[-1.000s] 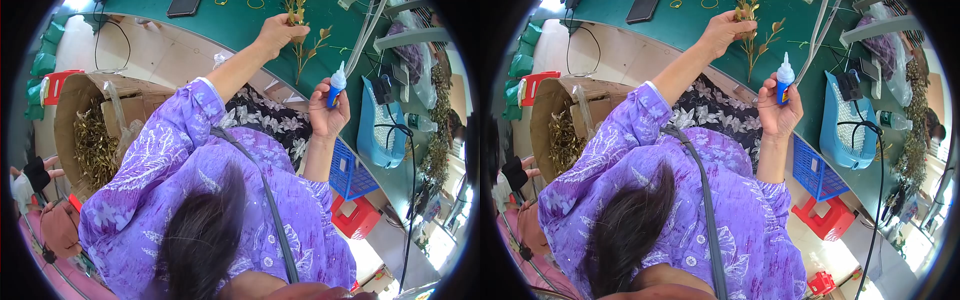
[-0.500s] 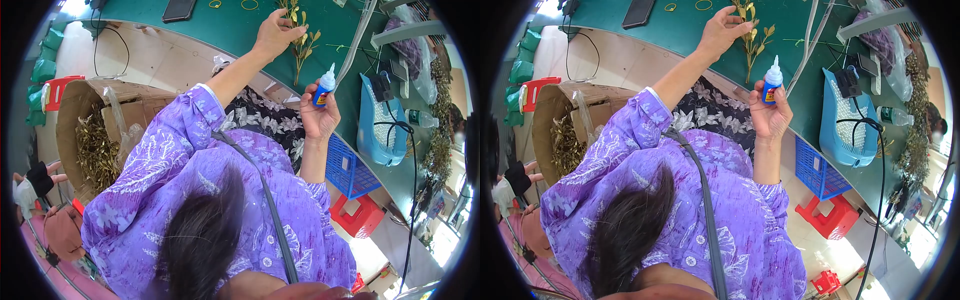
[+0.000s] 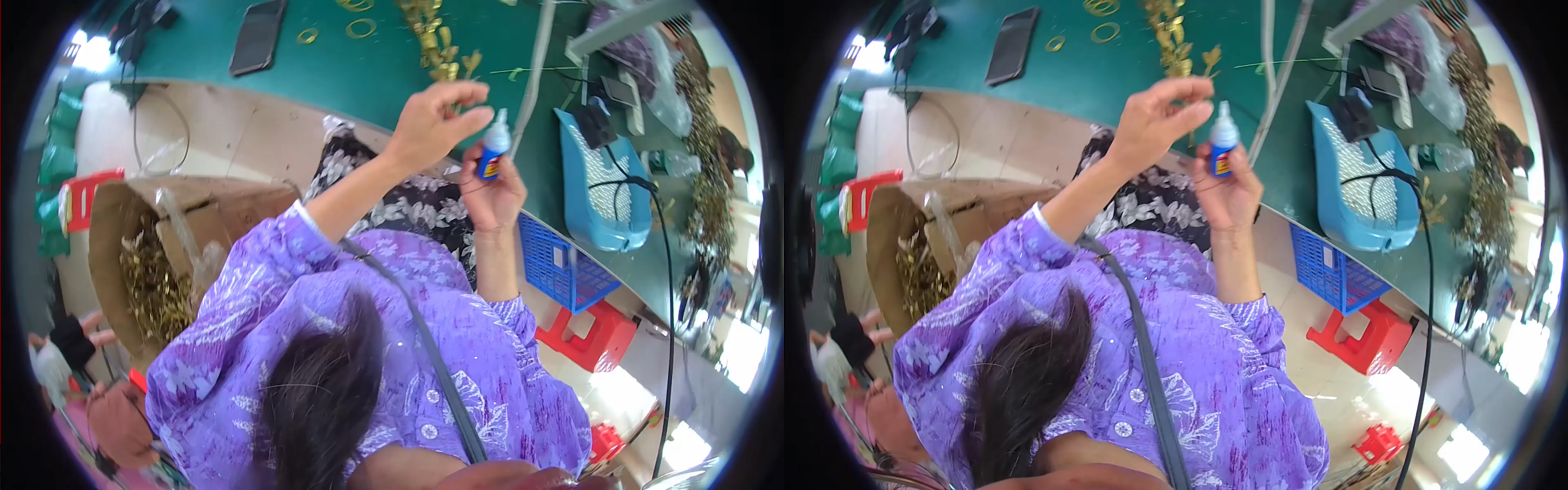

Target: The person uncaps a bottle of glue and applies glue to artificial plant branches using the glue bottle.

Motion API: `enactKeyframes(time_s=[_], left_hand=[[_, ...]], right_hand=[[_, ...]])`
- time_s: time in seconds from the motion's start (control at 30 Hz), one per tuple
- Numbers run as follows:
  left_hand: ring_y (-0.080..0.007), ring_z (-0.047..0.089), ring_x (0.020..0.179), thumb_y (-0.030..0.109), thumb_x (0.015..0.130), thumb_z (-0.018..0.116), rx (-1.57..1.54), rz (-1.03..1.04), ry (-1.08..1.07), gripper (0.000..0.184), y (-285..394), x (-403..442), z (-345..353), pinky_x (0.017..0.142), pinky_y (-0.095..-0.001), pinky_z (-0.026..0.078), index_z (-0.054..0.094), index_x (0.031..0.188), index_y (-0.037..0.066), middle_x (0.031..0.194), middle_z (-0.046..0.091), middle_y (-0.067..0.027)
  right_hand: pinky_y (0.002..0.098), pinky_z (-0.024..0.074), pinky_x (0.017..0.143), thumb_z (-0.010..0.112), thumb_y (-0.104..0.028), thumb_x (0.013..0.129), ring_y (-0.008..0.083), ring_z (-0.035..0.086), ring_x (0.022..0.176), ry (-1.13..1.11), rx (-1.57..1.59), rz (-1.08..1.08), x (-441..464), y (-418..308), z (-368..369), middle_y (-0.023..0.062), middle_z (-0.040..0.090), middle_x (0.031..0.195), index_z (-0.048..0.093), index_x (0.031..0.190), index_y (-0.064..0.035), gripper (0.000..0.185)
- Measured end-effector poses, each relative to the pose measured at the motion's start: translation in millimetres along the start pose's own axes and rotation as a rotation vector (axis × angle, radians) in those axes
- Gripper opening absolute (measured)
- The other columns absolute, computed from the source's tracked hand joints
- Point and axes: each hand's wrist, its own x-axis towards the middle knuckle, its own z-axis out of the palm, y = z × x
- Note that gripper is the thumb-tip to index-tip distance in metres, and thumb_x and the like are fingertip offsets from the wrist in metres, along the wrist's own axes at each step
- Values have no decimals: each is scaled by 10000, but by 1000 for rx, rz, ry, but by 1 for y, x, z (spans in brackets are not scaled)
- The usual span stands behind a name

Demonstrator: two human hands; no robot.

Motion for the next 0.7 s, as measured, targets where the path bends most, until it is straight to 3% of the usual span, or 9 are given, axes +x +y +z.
enactKeyframes(time_s=[0.07, 0.1, 0.27, 0.53, 0.7], left_hand=[[-94, 532, 886, 72, 803, 607, -120, -134, -170, 342, 12, -9, 9, 739, -218, 453, 524, 1118, -32, 1014, 574, -74], [-92, 573, 819, 158, 763, 639, -16, 9, -137, 338, 2, -12, 15, 684, -228, 465, 581, 1068, 25, 964, 618, -61], [-99, 551, 826, 78, 778, 610, -73, -175, -218, 346, 10, -13, 21, 735, -230, 456, 550, 1109, 1, 1010, 604, -73], [-113, 535, 909, 52, 766, 643, -32, -109, -360, 509, 6, -19, 19, 802, -251, 431, 443, 1232, 10, 1088, 570, -87], [-145, 542, 913, 56, 760, 658, -101, -161, -313, 523, 2, -19, 20, 813, -272, 447, 437, 1230, -8, 1072, 567, -116]], right_hand=[[349, 511, 750, 606, -154, 787, 228, 575, 913, 74, -31, -23, -3, 4, 9, 105, 573, 1003, 495, 1109, -25, 364], [355, 510, 760, 606, -170, 794, 219, 571, 924, 126, -67, -32, -4, 6, 13, 94, 561, 1029, 488, 1120, -33, 373], [360, 511, 723, 519, -170, 845, 204, 571, 887, 84, 39, 33, -16, 4, 7, 92, 557, 1001, 473, 1122, -40, 309], [351, 531, 706, 497, -187, 858, 190, 594, 846, 120, 15, 34, -27, 2, 17, 90, 573, 980, 497, 1095, -22, 288], [348, 529, 690, 495, -220, 864, 191, 598, 823, 129, -5, 49, -25, 3, 17, 82, 582, 924, 515, 1036, -40, 250]])
